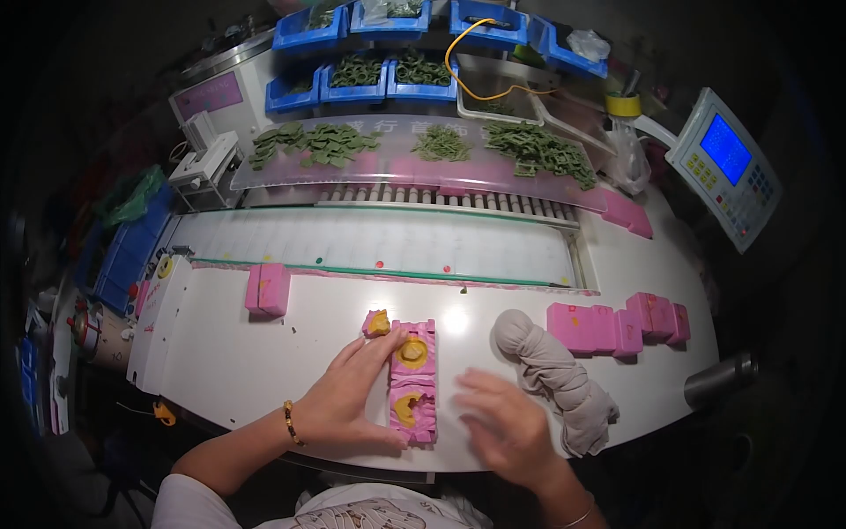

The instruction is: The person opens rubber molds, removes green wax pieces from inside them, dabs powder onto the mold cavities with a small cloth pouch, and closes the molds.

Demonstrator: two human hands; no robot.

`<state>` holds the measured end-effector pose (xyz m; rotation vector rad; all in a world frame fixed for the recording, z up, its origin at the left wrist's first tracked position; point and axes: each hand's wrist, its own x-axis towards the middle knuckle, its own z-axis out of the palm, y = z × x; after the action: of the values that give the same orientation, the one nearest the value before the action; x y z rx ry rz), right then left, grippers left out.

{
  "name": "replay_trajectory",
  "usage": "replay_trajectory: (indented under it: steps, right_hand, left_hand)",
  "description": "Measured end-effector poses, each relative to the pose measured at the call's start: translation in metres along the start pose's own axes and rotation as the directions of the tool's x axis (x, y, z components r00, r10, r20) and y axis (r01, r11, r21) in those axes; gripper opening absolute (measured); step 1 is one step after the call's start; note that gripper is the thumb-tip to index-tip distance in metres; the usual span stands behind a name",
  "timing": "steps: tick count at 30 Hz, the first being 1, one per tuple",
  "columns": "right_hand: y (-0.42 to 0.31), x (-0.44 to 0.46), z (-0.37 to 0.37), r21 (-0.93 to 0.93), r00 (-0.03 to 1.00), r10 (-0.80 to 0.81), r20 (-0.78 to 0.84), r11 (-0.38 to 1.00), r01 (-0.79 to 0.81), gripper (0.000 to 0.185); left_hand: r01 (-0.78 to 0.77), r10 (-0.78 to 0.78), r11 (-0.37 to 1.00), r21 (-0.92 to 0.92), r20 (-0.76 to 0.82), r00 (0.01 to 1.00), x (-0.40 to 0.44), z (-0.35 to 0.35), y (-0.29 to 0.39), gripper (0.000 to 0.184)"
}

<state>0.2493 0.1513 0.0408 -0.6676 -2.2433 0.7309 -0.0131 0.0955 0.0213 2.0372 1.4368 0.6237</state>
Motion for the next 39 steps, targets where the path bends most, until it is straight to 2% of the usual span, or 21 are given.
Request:
replay_trajectory:
  steps: [2, 3, 5, 6, 9, 13, 16, 17, 20, 21, 23, 26, 29, 33, 35, 37, 38, 39]
  right_hand:
    - [0.003, 0.009, -0.022, -0.263, 0.992, 0.045, -0.118, 0.962, -0.075, 0.046]
    - [0.007, 0.012, -0.028, -0.266, 0.992, 0.043, -0.118, 0.961, -0.073, 0.046]
    - [0.020, 0.013, -0.036, -0.601, 0.988, 0.147, -0.054, 0.785, -0.150, 0.059]
    - [0.035, 0.005, -0.034, -0.596, 0.962, 0.272, 0.019, 0.776, -0.207, 0.067]
    - [0.052, 0.001, -0.031, -0.679, 0.983, 0.179, 0.038, 0.727, -0.106, 0.068]
    - [0.034, 0.015, -0.035, -0.609, 0.986, 0.136, 0.093, 0.792, -0.052, 0.068]
    - [0.008, 0.033, -0.028, -0.582, 0.996, -0.084, 0.030, 0.809, 0.086, 0.063]
    - [-0.001, 0.039, -0.025, -0.579, 0.996, -0.081, 0.028, 0.811, 0.082, 0.063]
    - [-0.019, 0.058, -0.018, -0.623, 0.934, -0.331, -0.131, 0.761, 0.183, 0.058]
    - [-0.018, 0.059, -0.008, -0.622, 0.934, -0.331, -0.133, 0.762, 0.181, 0.058]
    - [-0.004, 0.055, 0.016, -0.595, 0.963, -0.209, 0.169, 0.758, 0.269, 0.054]
    - [0.011, 0.051, 0.026, -0.547, 0.962, -0.178, 0.208, 0.794, 0.265, 0.051]
    - [0.006, 0.057, 0.021, -0.510, 0.955, -0.169, 0.245, 0.815, 0.275, 0.051]
    - [-0.027, 0.058, -0.008, -0.482, 0.949, -0.239, 0.206, 0.819, 0.311, 0.051]
    - [-0.043, 0.048, -0.018, -0.537, 0.950, -0.312, 0.016, 0.799, 0.271, 0.052]
    - [-0.046, 0.032, -0.012, -0.555, 0.944, -0.328, 0.027, 0.781, 0.287, 0.053]
    - [-0.042, 0.024, -0.003, -0.514, 0.939, -0.244, 0.243, 0.788, 0.339, 0.053]
    - [-0.035, 0.015, 0.005, -0.464, 0.880, -0.155, 0.449, 0.801, 0.378, 0.053]
  left_hand:
    - [0.007, -0.007, 1.000, -0.004, 0.001, 1.000, 0.001, -0.001, 0.001, 0.124]
    - [0.021, -0.021, 1.000, -0.013, 0.006, 1.000, 0.001, -0.001, 0.003, 0.125]
    - [0.032, -0.031, 0.999, -0.025, 0.009, 0.999, 0.001, -0.001, 0.003, 0.127]
    - [0.035, -0.034, 0.999, -0.029, 0.006, 0.999, 0.001, -0.001, 0.003, 0.128]
    - [0.043, -0.043, 0.998, -0.044, -0.005, 0.999, 0.001, 0.000, 0.002, 0.130]
    - [0.017, -0.021, 0.995, -0.097, -0.049, 0.999, 0.000, 0.007, -0.003, 0.136]
    - [0.024, -0.029, 0.996, -0.085, -0.054, 0.998, 0.001, 0.008, -0.002, 0.140]
    - [0.027, -0.031, 0.996, -0.085, -0.049, 0.998, 0.000, 0.007, 0.000, 0.140]
    - [0.064, -0.069, 0.991, -0.117, -0.040, 0.997, 0.001, 0.003, 0.003, 0.143]
    - [0.079, -0.083, 0.984, -0.157, -0.022, 0.996, 0.002, 0.002, 0.003, 0.141]
    - [0.090, -0.093, 0.976, -0.196, -0.008, 0.996, 0.001, 0.002, 0.002, 0.139]
    - [0.071, -0.087, 0.982, -0.175, -0.082, 0.993, 0.002, 0.005, -0.002, 0.138]
    - [0.049, -0.059, 0.992, -0.120, -0.081, 0.995, 0.000, 0.001, 0.002, 0.137]
    - [0.060, -0.061, 0.998, -0.022, -0.059, 0.996, -0.001, 0.001, 0.003, 0.132]
    - [0.041, -0.040, 0.999, 0.012, -0.052, 0.998, 0.000, 0.002, 0.002, 0.130]
    - [0.051, -0.049, 0.998, 0.028, -0.073, 0.996, 0.001, 0.004, 0.003, 0.126]
    - [0.044, -0.042, 0.999, 0.028, -0.071, 0.997, 0.002, 0.003, 0.003, 0.126]
    - [0.037, -0.035, 0.999, 0.023, -0.060, 0.998, 0.001, 0.002, 0.003, 0.125]
